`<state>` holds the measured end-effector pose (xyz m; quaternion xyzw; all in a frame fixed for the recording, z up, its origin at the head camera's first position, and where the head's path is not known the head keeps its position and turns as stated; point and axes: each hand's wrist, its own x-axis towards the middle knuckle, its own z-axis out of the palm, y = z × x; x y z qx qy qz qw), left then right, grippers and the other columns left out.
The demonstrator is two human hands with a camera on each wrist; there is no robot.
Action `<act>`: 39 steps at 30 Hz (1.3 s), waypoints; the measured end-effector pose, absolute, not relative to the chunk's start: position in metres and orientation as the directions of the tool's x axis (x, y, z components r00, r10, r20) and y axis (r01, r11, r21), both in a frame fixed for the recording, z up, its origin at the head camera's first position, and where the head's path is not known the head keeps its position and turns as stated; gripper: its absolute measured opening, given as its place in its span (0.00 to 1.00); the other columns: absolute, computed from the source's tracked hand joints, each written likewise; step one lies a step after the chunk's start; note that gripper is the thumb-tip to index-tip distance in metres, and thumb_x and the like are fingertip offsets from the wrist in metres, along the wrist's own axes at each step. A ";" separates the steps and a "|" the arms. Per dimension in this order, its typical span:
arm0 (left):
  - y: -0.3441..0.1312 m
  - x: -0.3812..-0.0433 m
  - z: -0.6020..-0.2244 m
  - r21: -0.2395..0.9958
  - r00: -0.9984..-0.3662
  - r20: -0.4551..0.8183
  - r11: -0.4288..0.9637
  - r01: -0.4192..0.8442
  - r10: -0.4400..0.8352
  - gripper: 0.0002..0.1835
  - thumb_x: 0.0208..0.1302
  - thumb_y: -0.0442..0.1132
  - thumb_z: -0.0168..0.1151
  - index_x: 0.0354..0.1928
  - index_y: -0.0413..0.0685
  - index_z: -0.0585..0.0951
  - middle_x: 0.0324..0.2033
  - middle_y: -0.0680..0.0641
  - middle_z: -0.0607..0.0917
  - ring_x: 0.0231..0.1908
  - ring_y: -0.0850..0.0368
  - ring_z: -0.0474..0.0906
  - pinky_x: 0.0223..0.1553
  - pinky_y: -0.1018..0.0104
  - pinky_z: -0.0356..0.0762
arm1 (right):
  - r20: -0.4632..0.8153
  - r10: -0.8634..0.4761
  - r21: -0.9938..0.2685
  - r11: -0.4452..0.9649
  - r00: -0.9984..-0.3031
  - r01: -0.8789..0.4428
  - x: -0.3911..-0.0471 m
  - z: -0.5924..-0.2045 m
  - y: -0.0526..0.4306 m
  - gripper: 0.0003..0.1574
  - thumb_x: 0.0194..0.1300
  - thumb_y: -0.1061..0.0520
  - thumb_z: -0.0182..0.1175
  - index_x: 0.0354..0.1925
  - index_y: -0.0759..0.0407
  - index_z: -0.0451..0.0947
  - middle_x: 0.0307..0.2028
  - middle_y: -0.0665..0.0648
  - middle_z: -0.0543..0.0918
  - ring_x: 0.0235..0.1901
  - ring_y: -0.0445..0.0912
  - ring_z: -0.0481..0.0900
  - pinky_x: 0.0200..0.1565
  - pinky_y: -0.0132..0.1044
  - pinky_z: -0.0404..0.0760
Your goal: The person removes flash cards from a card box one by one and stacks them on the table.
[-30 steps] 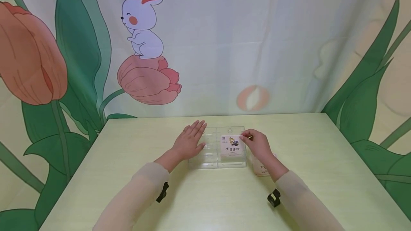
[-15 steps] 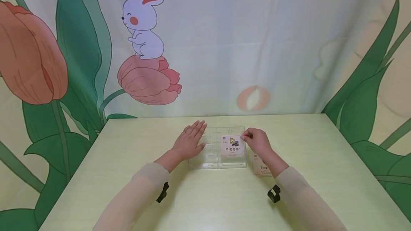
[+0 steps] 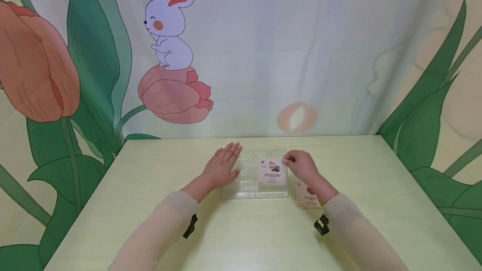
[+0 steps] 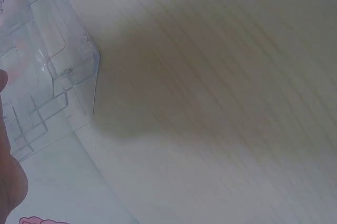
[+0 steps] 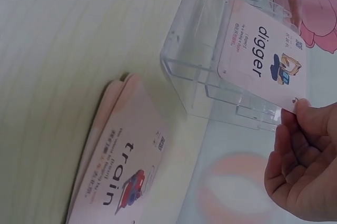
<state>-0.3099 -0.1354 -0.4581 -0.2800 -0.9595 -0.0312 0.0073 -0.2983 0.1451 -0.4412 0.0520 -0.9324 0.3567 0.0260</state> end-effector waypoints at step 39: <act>-0.134 -0.310 -0.460 0.037 -0.850 0.027 0.849 0.527 0.527 0.39 0.79 0.51 0.47 0.82 0.42 0.48 0.83 0.42 0.50 0.83 0.43 0.44 0.83 0.45 0.48 | 0.168 -0.049 -0.638 0.756 -0.985 -0.146 -0.305 -0.422 0.150 0.12 0.74 0.59 0.60 0.42 0.66 0.85 0.38 0.65 0.89 0.30 0.48 0.74 0.32 0.33 0.69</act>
